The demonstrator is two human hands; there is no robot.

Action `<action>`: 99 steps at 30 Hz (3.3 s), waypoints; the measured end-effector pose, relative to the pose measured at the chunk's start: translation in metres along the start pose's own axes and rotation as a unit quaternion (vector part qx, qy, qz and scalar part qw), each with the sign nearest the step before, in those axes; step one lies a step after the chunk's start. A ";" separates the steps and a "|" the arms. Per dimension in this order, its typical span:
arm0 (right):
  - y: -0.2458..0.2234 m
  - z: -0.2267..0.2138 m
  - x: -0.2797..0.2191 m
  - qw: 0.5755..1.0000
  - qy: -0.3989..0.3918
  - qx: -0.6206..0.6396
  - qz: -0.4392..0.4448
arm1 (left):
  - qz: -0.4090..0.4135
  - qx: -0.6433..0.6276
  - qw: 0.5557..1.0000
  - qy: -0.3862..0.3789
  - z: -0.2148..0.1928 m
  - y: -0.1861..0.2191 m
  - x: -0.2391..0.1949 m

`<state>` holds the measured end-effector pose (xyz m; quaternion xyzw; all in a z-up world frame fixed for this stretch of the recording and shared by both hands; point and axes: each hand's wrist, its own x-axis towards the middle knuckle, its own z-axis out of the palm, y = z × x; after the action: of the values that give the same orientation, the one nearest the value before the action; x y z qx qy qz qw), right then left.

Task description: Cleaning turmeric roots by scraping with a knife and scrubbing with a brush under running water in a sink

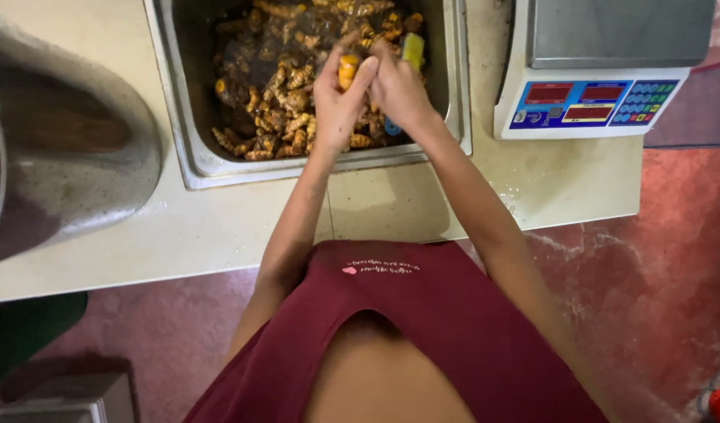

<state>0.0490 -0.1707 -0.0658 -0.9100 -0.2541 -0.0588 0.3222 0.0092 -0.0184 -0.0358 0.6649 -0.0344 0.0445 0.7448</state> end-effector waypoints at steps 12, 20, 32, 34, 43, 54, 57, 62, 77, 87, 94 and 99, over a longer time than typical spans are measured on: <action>-0.016 -0.050 0.017 0.956 0.004 0.205 0.212 | -0.233 -0.369 0.894 -0.095 -0.027 -0.049 0.052; -0.012 -0.037 0.031 0.998 0.066 0.013 0.009 | -0.211 -0.462 0.858 -0.075 0.006 -0.092 0.099; -0.027 -0.041 0.014 0.993 0.105 0.048 -0.039 | -0.103 -0.560 0.797 -0.201 0.005 -0.067 0.106; -0.035 -0.034 0.014 0.986 0.145 0.069 -0.044 | -0.175 -0.551 0.807 -0.121 0.002 -0.068 0.111; -0.043 -0.023 -0.011 0.984 0.147 0.098 -0.012 | -0.077 -0.565 0.795 -0.207 0.000 -0.092 0.120; -0.049 -0.038 -0.009 0.990 0.138 0.010 0.005 | -0.209 -0.489 0.837 -0.124 0.014 -0.134 0.155; -0.047 -0.027 -0.011 0.991 0.123 0.040 -0.014 | -0.233 -0.523 0.816 -0.077 0.010 -0.127 0.154; -0.047 -0.020 -0.017 0.992 0.110 0.055 -0.029 | -0.251 -0.470 0.845 -0.043 0.005 -0.116 0.154; -0.053 -0.070 -0.169 0.951 0.250 -0.090 0.156 | -0.236 -0.313 0.915 -0.092 0.030 -0.052 0.160; -0.013 -0.110 -0.259 0.963 0.130 -0.185 0.148 | -0.032 -0.281 0.949 -0.142 0.037 -0.065 0.195; 0.009 -0.126 -0.259 0.965 0.103 -0.205 0.124 | -0.177 -0.202 0.954 -0.132 0.017 -0.038 0.157; 0.006 -0.110 -0.229 0.919 0.174 -0.327 0.138 | -0.157 -0.182 0.947 -0.214 -0.002 -0.019 0.113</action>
<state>-0.1396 -0.3397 -0.0453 -0.9661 -0.0328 -0.2510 0.0505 0.1231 -0.0166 -0.0418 0.5088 -0.0958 -0.2236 0.8258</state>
